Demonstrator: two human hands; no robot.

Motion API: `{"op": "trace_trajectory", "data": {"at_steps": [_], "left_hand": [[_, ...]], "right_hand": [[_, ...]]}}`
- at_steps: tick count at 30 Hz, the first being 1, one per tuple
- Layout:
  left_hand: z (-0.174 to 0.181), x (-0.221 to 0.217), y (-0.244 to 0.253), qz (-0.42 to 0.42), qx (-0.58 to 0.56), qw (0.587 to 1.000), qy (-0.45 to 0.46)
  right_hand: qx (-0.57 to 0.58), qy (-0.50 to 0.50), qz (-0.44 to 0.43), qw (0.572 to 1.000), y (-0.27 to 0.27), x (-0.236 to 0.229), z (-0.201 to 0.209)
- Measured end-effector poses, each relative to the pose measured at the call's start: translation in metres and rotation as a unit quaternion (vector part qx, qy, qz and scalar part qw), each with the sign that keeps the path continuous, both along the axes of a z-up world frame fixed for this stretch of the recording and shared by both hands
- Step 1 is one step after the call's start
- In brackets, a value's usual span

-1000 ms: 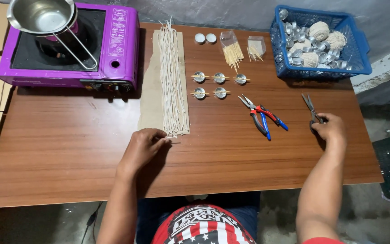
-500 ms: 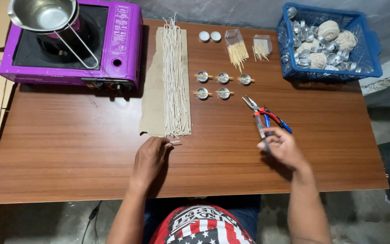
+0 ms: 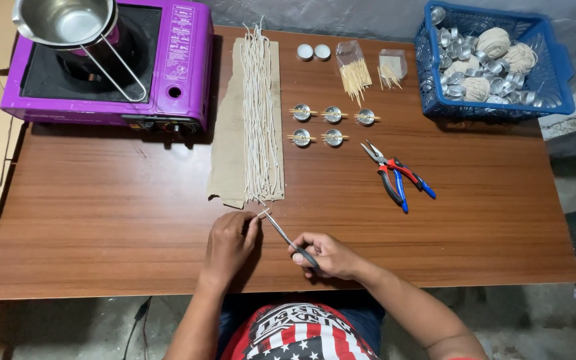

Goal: Assembling candle wicks by cutting wick strings to size and crimping them into metal bases using scissors and pliers.

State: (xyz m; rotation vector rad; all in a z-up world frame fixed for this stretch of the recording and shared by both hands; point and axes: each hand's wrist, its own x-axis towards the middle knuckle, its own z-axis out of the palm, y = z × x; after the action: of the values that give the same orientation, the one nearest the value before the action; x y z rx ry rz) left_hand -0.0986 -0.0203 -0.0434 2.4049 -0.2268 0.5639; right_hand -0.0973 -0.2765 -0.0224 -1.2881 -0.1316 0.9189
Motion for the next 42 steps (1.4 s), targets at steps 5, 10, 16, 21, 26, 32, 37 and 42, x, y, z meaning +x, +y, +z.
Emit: {"op": "trace_trajectory", "data": {"at_steps": [5,10,16,21,26,32,37,42], "left_hand": [[0.002,-0.003,-0.004,-0.008,-0.022,1.000,0.011],[0.005,-0.005,-0.006,-0.019,-0.035,0.999,0.012],[0.013,-0.006,-0.010,-0.007,-0.025,1.000,0.002],[0.012,-0.008,-0.012,-0.016,-0.042,0.999,-0.002],[0.011,-0.007,-0.014,-0.005,-0.048,0.999,-0.005],[0.009,-0.007,-0.017,0.005,-0.057,0.998,-0.004],[0.002,-0.007,-0.016,0.013,-0.052,0.999,-0.011],[0.013,-0.008,-0.021,0.028,-0.067,0.997,-0.005]], "right_hand": [[-0.029,-0.032,0.010,0.999,0.012,0.004,0.002],[-0.044,-0.045,0.011,0.998,0.019,0.004,0.017],[-0.046,-0.056,0.003,0.997,0.017,0.002,0.017],[-0.057,-0.066,0.017,0.996,0.017,0.002,0.018],[-0.057,-0.071,0.024,0.996,0.017,0.002,0.011],[-0.069,-0.072,0.021,0.995,0.018,-0.001,0.014],[-0.076,-0.076,0.016,0.994,0.019,0.002,0.010],[-0.081,-0.093,0.017,0.992,0.023,0.004,0.014]]}}
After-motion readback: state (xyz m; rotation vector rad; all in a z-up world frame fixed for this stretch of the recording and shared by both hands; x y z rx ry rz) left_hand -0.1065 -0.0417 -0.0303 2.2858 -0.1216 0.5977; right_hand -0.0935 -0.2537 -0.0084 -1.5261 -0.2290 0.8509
